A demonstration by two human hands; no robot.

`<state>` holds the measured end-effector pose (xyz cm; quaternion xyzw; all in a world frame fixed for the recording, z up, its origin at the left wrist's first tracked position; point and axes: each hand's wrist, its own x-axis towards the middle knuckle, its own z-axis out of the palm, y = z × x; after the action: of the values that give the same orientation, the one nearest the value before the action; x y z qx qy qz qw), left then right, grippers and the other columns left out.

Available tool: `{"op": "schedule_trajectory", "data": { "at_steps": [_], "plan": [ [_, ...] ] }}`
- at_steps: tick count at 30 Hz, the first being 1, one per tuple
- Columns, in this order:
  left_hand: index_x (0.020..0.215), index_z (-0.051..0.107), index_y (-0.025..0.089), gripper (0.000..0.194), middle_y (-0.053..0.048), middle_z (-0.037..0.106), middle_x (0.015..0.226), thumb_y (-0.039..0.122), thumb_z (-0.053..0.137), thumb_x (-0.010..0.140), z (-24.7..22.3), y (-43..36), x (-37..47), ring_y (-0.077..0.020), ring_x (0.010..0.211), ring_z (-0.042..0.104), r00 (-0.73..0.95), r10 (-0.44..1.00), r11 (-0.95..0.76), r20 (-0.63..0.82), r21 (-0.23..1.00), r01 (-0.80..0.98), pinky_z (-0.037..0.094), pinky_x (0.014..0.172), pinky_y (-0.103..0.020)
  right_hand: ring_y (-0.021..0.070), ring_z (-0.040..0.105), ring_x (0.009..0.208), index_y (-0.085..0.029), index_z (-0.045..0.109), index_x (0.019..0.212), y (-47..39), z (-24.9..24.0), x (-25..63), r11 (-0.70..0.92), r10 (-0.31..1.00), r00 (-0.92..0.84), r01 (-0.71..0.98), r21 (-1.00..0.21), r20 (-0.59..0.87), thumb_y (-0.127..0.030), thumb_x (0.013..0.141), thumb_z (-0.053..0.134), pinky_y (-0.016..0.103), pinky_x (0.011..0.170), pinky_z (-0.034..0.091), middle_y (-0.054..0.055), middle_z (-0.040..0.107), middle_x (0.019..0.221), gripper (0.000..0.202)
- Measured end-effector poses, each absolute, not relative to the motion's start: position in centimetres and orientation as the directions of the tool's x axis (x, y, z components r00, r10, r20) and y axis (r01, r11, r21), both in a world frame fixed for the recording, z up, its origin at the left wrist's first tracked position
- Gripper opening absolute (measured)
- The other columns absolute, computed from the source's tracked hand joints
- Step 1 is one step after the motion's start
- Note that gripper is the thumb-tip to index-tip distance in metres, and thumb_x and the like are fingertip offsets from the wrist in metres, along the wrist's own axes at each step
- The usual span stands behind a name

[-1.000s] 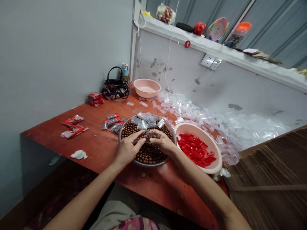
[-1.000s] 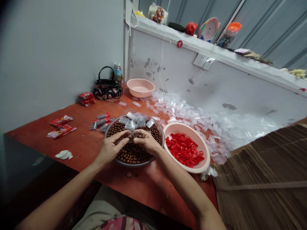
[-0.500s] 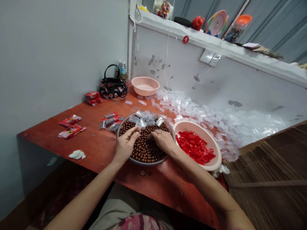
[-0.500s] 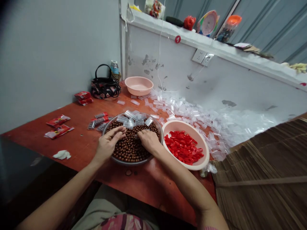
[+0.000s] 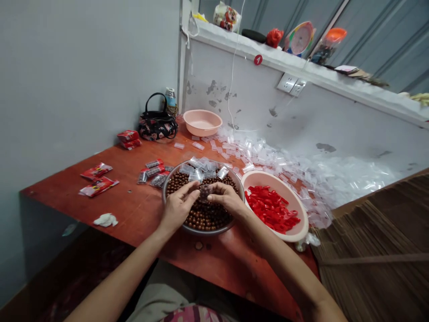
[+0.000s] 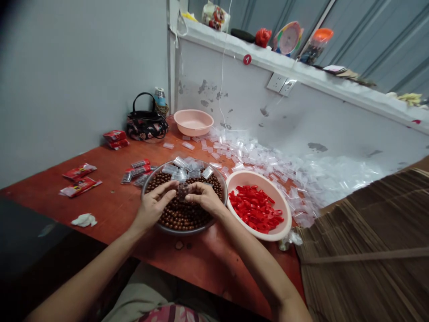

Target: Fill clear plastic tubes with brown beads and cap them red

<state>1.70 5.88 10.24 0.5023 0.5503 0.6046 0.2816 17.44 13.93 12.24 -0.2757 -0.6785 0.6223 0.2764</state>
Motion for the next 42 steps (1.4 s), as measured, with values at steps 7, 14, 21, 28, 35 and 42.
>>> {"op": "schedule_trajectory", "data": {
  "at_steps": [7,14,21,28,35,42],
  "plan": [
    [0.105,0.062,0.018,0.033,-0.004,0.065,0.107,0.034,0.05,0.079,10.7,6.3,1.7,-0.0216,0.1,0.059,-0.135,0.947,-0.253,0.291,0.936,0.244,0.043,0.091,-0.035,0.0124,0.055,0.073,-0.018,0.058,0.084,13.1,13.1,17.3,0.197,0.748,-0.652,0.045,-0.979,0.12,-0.03,0.062,0.072,0.027,0.073,0.044,-0.002,0.06,0.078,0.028],
    [0.105,0.062,0.021,0.03,-0.002,0.064,0.109,0.032,0.048,0.081,11.5,5.8,2.1,-0.0183,0.102,0.058,-0.141,0.897,-0.319,0.419,0.833,0.452,0.039,0.095,-0.03,0.0153,0.057,0.087,-0.024,0.054,0.108,13.1,14.7,19.4,0.429,0.699,-0.665,0.095,-0.898,0.264,-0.029,0.071,0.066,0.028,0.077,0.044,0.002,0.061,0.098,0.039],
    [0.103,0.062,0.024,0.033,-0.001,0.065,0.107,0.042,0.05,0.078,11.1,6.7,1.6,-0.0222,0.102,0.057,-0.159,0.931,-0.227,0.328,0.863,0.452,0.039,0.095,-0.034,0.0135,0.056,0.081,-0.019,0.059,0.096,17.7,15.1,27.2,0.415,0.862,-0.422,0.269,-0.869,0.282,-0.031,0.076,0.057,0.028,0.076,0.043,0.002,0.062,0.091,0.023],
    [0.104,0.059,0.022,0.04,-0.004,0.065,0.107,0.046,0.057,0.072,10.9,6.6,1.6,-0.0247,0.097,0.059,-0.186,0.975,-0.087,0.124,0.977,0.196,0.041,0.093,-0.041,0.0144,0.057,0.071,-0.017,0.066,0.085,19.9,12.9,35.0,0.362,0.926,-0.376,0.857,-0.366,0.035,-0.024,0.08,0.049,0.024,0.068,0.04,0.004,0.066,0.083,0.019],
    [0.104,0.058,0.023,0.041,-0.002,0.067,0.102,0.042,0.062,0.069,11.0,6.2,1.7,-0.0237,0.092,0.062,-0.219,0.975,0.032,-0.028,0.999,0.016,0.041,0.094,-0.041,0.0182,0.059,0.075,-0.018,0.066,0.079,20.3,10.8,35.9,0.31,0.936,-0.326,0.942,-0.133,-0.133,-0.015,0.07,0.057,0.025,0.067,0.038,0.007,0.066,0.082,0.014],
    [0.103,0.059,0.021,0.041,-0.004,0.067,0.103,0.042,0.063,0.068,11.5,6.2,2.2,-0.0248,0.093,0.062,-0.227,0.973,0.032,-0.033,0.999,-0.008,0.046,0.09,-0.039,0.0189,0.058,0.075,-0.016,0.061,0.077,20.2,10.2,36.5,0.259,0.954,-0.284,0.942,-0.214,-0.094,-0.022,0.069,0.059,0.026,0.066,0.038,0.007,0.064,0.08,0.01]
  ]
}}
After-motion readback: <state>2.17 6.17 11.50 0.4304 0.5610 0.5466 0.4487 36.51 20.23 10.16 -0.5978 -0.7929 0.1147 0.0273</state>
